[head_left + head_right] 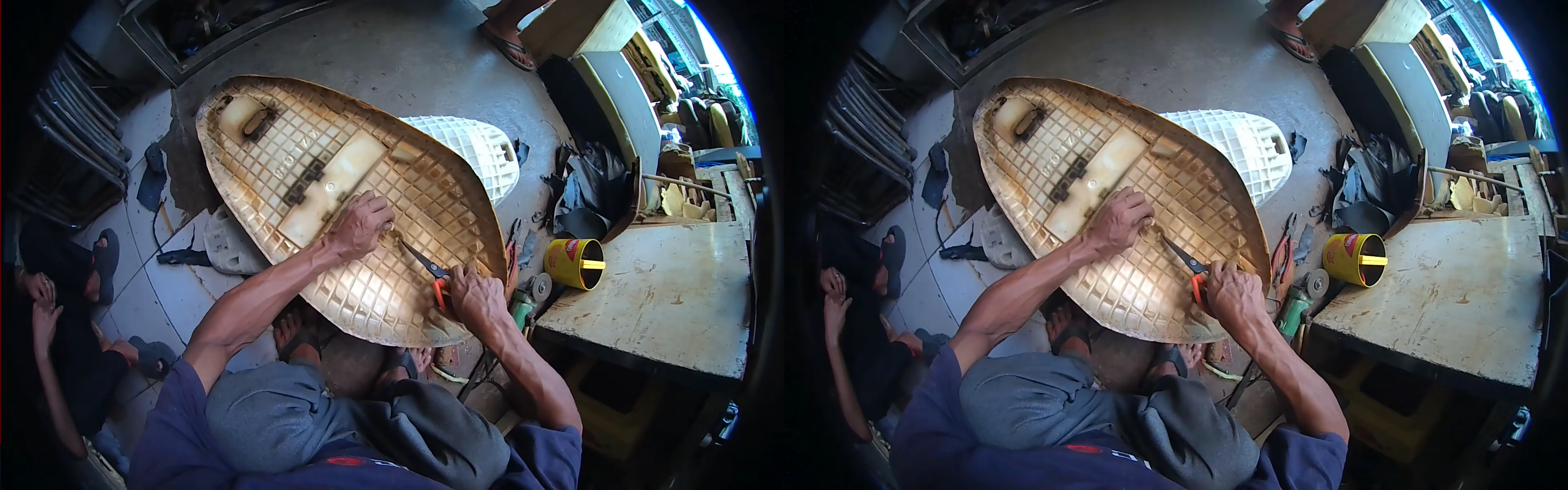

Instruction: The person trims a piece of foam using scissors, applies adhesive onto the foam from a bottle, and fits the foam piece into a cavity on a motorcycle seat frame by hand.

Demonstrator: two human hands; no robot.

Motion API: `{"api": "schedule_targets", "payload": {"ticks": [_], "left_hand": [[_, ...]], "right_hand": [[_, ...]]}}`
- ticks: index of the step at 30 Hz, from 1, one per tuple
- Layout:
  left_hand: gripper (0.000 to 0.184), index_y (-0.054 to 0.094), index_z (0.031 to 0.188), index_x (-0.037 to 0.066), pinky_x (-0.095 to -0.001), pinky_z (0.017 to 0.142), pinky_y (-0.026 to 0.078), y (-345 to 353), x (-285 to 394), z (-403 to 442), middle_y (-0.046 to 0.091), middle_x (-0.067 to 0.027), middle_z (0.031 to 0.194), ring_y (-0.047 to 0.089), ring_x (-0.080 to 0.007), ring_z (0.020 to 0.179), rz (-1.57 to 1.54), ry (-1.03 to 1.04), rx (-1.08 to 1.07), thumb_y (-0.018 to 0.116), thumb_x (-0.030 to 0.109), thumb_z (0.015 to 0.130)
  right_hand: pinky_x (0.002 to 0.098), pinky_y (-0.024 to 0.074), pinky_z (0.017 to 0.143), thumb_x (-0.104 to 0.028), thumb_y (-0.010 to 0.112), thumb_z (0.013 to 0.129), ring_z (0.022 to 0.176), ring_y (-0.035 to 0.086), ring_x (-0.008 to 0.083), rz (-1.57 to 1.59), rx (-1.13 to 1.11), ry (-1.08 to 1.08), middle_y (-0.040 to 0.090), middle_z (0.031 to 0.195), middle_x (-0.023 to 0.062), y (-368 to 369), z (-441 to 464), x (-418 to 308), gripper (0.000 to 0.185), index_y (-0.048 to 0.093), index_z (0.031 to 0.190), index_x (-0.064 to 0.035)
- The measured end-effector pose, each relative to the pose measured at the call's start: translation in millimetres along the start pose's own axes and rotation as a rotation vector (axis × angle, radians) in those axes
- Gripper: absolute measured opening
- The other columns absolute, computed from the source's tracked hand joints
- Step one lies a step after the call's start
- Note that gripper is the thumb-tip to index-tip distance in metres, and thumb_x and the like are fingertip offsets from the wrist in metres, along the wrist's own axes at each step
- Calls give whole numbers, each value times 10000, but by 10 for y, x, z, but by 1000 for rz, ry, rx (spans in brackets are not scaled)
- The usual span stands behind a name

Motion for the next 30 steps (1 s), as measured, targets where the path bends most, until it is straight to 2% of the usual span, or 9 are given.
{"api": "schedule_targets", "payload": {"ticks": [3, 5, 7, 10, 14, 17, 24, 26, 30], "left_hand": [[63, 607, 842, 37, -431, 781, 460, -94, 51, 20, 552, -102, 858, 544, -318, 872, -82, -52, 0, 644, 29, 792], [66, 613, 851, 41, -431, 784, 464, -165, 15, 74, 552, -105, 862, 548, -319, 880, -118, -75, 65, 652, 34, 798], [69, 619, 860, 45, -431, 786, 468, -164, -25, 51, 551, -109, 865, 552, -321, 888, -160, -108, 132, 660, 40, 805], [97, 672, 891, 109, -416, 823, 467, -59, -19, -49, 567, -86, 916, 567, -292, 920, 6, 120, -75, 684, 99, 795], [115, 719, 838, 149, -378, 848, 425, 59, -9, -82, 576, -40, 903, 558, -221, 950, 169, 160, -244, 682, 240, 779], [97, 702, 796, 146, -381, 810, 419, -21, 97, 68, 571, -17, 895, 556, -214, 927, 271, 109, -440, 664, 235, 786], [100, 664, 717, 155, -399, 804, 402, 171, -26, 4, 578, 14, 887, 551, -199, 918, 331, 197, -238, 637, 210, 797], [101, 664, 714, 157, -406, 800, 402, 91, 5, 44, 586, 8, 896, 548, -199, 927, 261, 149, -393, 633, 205, 797], [90, 656, 721, 147, -405, 802, 399, 47, 0, 69, 589, 1, 899, 545, -200, 937, 243, 114, -486, 643, 207, 787]], "right_hand": [[450, 525, 602, -282, 545, 962, 742, 674, 341, -62, -18, 18, 638, 845, 158, -72, 112, -5, 260, 570, 1011, -28], [438, 532, 635, -254, 552, 942, 799, 672, 328, -72, 164, -122, 614, 923, 170, -89, 148, 7, 232, 569, 1021, -36], [436, 534, 648, -246, 552, 938, 823, 673, 324, -92, 118, -86, 611, 949, 170, -22, 177, 40, 223, 570, 1024, -41], [437, 536, 658, -229, 550, 931, 841, 673, 322, -106, 34, -31, 610, 969, 165, -85, 213, 18, 210, 574, 1028, -44], [438, 533, 648, -209, 543, 922, 834, 675, 319, -101, -32, -1, 613, 950, 152, -167, 224, -23, 200, 578, 1029, -43], [434, 527, 635, -203, 537, 924, 831, 677, 313, -136, -44, -31, 613, 947, 147, -195, 233, -26, 191, 582, 1023, -45], [429, 521, 647, -191, 526, 936, 841, 670, 304, -175, 12, -65, 610, 956, 140, -169, 246, -21, 173, 592, 1009, -49], [438, 522, 663, -202, 523, 937, 851, 666, 309, -176, -24, -41, 610, 957, 142, -167, 260, -58, 187, 598, 1016, -50], [447, 523, 676, -220, 516, 942, 851, 666, 319, -187, -91, -38, 610, 960, 148, -251, 267, -96, 210, 605, 1026, -50]]}}
Point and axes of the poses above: each hand's wrist, its own z-axis towards the middle knuckle, its own y-axis out of the palm, x = y × z, the point moved 2 cm from there along z, towards the middle knuckle
